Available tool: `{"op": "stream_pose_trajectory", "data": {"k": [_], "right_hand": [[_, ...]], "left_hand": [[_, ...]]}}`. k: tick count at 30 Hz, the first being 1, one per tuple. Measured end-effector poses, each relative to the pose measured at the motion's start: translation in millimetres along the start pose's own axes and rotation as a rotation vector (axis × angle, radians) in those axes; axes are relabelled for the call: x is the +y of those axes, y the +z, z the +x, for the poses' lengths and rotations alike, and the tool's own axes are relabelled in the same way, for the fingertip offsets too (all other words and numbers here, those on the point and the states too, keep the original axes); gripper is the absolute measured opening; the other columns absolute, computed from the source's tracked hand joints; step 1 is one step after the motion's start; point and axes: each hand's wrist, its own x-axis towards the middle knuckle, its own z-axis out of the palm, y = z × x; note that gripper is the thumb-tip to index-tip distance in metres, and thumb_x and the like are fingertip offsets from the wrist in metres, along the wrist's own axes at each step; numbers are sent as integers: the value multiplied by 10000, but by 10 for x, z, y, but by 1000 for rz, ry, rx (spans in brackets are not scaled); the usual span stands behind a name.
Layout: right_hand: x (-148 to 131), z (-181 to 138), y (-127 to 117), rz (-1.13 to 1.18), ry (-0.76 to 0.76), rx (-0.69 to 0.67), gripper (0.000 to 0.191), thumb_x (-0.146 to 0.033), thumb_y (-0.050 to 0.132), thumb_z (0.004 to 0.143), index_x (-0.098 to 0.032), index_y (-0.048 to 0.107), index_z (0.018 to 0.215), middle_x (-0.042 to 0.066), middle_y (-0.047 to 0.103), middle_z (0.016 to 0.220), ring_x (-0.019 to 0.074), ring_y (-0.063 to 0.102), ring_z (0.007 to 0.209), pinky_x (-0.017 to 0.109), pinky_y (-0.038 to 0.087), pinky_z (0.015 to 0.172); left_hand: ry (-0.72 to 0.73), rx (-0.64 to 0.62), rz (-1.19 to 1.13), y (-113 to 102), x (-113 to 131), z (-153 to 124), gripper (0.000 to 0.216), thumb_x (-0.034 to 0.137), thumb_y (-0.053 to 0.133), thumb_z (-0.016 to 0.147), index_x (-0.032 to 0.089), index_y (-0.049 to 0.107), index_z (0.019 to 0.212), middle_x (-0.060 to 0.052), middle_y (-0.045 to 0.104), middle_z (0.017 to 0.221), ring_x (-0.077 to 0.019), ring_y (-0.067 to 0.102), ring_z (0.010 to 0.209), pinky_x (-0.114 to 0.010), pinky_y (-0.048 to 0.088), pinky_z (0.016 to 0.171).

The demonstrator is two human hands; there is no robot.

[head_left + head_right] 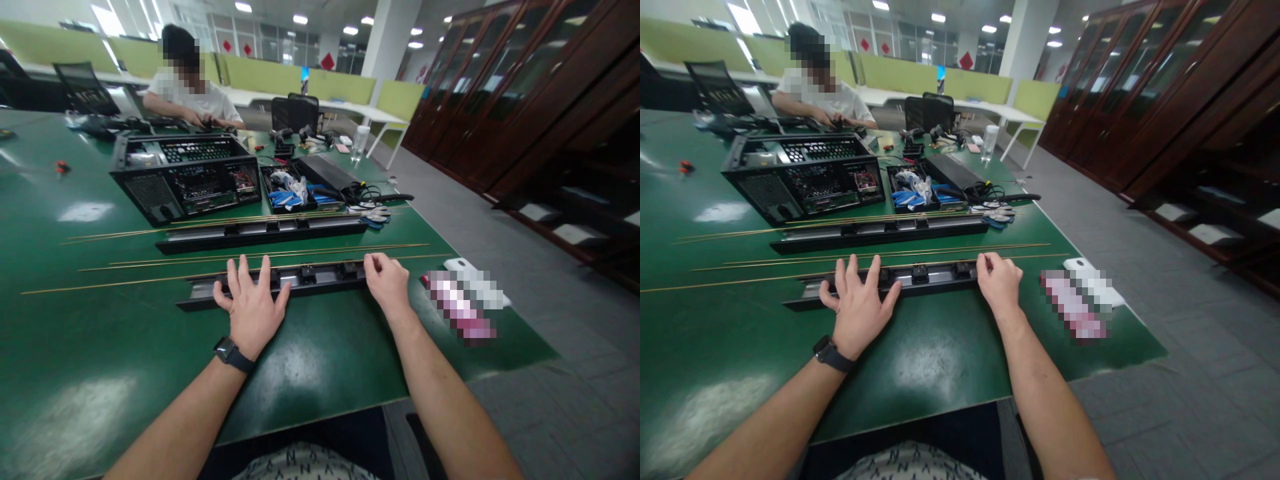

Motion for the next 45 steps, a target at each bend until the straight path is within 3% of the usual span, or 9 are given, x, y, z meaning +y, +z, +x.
{"op": "stream_pose_trajectory", "data": {"k": [8, 16, 26, 33, 39, 45], "right_hand": [[-16, -10, 6, 10, -11, -6, 369, -498, 519, 1027, -252, 784, 955, 70, 764, 859, 254, 651, 873, 385, 442, 887], [-35, -9, -1, -5, 15, -28, 351, -481, 525, 1033, -245, 777, 969, 59, 750, 850, 245, 634, 870, 372, 423, 869], [18, 19, -45, -67, 65, 21, 346, -446, 511, 1051, -230, 734, 899, 58, 720, 829, 232, 589, 863, 353, 373, 843], [-35, -6, -13, -17, -9, -21, 349, -469, 522, 1042, -234, 760, 941, 55, 733, 837, 224, 604, 838, 350, 389, 853], [-22, 11, -33, -81, 64, 21, 342, -446, 519, 1030, -230, 732, 873, 58, 730, 823, 239, 598, 853, 368, 368, 851], [-11, 10, -34, -39, 52, 0, 337, -454, 530, 1038, -232, 764, 938, 54, 735, 835, 229, 600, 840, 355, 370, 838]], "left_hand": [[-1, 0, -9, 7, -5, -2, 619, 510, 554, 1064, 226, 556, 1614, -290, 346, 1750, -475, 230, 1661, -771, 173, 1249], [7, 55, 11, 74, -27, -6, 538, 430, 427, 1124, 225, 584, 1596, -292, 386, 1730, -457, 267, 1659, -765, 187, 1244], [11, 75, 0, 64, -25, -4, 528, 414, 459, 1115, 216, 587, 1588, -291, 412, 1719, -451, 306, 1645, -767, 212, 1236], [10, 71, -6, 74, -21, -7, 535, 414, 474, 1106, 216, 586, 1591, -289, 405, 1724, -449, 292, 1650, -768, 188, 1246], [14, 75, -15, 68, -19, -7, 535, 414, 468, 1107, 213, 586, 1589, -283, 411, 1722, -445, 293, 1650, -766, 179, 1249], [4, 62, -32, 73, -26, -5, 542, 417, 480, 1100, 213, 585, 1590, -284, 396, 1731, -447, 280, 1654, -770, 170, 1250]]}}
